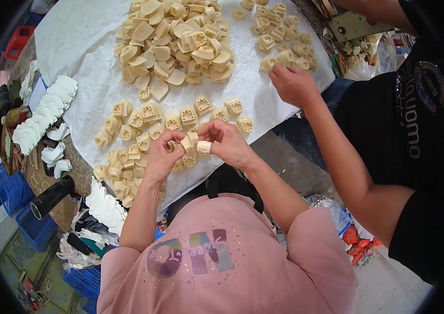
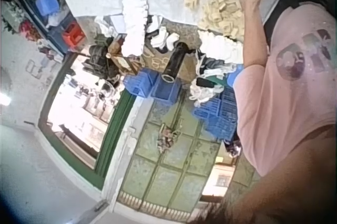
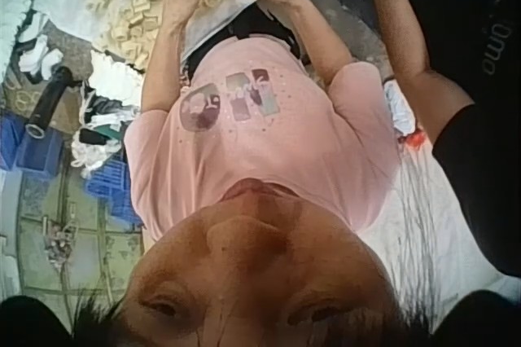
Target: Sorting and stacking yellow shoe components on a table covered with a white sheet.
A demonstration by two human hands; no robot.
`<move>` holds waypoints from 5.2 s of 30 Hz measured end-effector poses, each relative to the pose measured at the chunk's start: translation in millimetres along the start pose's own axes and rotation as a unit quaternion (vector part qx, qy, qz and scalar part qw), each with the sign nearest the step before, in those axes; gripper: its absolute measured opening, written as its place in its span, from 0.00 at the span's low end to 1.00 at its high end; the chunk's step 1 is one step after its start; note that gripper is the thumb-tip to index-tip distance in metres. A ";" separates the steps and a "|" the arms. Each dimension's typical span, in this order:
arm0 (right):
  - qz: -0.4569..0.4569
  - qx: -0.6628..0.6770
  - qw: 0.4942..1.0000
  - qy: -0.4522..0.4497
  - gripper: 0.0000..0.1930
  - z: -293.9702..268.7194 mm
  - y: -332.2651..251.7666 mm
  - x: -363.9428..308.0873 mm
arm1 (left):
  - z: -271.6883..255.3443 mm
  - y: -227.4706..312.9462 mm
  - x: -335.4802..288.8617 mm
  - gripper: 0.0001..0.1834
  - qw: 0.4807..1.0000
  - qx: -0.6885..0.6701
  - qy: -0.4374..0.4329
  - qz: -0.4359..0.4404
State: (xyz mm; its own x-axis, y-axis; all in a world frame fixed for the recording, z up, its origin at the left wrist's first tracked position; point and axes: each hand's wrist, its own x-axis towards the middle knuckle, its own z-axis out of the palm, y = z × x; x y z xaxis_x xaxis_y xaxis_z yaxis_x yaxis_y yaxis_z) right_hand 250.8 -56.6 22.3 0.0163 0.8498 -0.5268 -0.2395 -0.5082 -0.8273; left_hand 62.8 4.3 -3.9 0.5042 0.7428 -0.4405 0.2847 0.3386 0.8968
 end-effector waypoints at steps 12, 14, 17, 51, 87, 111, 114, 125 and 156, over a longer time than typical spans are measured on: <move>-0.165 -0.270 0.934 0.169 0.13 -18.2 -16.0 32.5 | 2.2 -10.3 4.1 0.13 0.977 0.143 0.141 0.066; -0.333 -0.502 0.785 0.144 0.13 -35.2 -4.8 56.1 | 13.9 1.1 7.9 0.14 0.940 0.276 0.154 0.126; -0.349 -0.594 0.719 0.089 0.16 -31.9 0.4 78.4 | 29.4 8.0 11.5 0.16 0.888 0.391 0.155 0.187; -0.015 -0.008 0.953 0.302 0.08 -61.7 -51.8 115.7 | 27.2 81.5 163.5 0.17 0.720 0.559 0.182 0.368; -0.261 -0.335 0.872 0.243 0.14 -19.5 -41.6 46.6 | -12.8 67.9 101.1 0.14 0.932 -0.331 0.148 0.013; -0.021 -0.229 0.945 0.232 0.08 -60.4 12.8 36.6 | -38.8 40.6 101.1 0.13 0.923 -0.326 0.204 0.012; 0.044 -0.212 0.953 0.212 0.08 -54.3 35.8 35.3 | -37.9 45.2 94.3 0.14 0.927 -0.322 0.192 0.017; -0.015 -0.441 0.855 0.274 0.14 -34.9 31.9 18.8 | -34.0 36.6 58.9 0.16 0.944 -0.309 0.117 0.012; -0.021 -0.011 0.999 0.045 0.19 -70.1 22.7 -58.3 | 62.0 8.0 15.8 0.12 0.974 -0.161 -0.113 -0.109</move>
State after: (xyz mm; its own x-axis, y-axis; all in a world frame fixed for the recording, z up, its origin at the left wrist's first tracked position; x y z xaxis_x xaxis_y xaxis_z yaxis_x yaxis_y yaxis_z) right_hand 312.5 -127.5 20.5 0.1139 0.8548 -0.5064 -0.2148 -0.4764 -0.8526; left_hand 123.5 -17.0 -6.2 0.6376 0.4991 -0.5868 0.1527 0.6647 0.7313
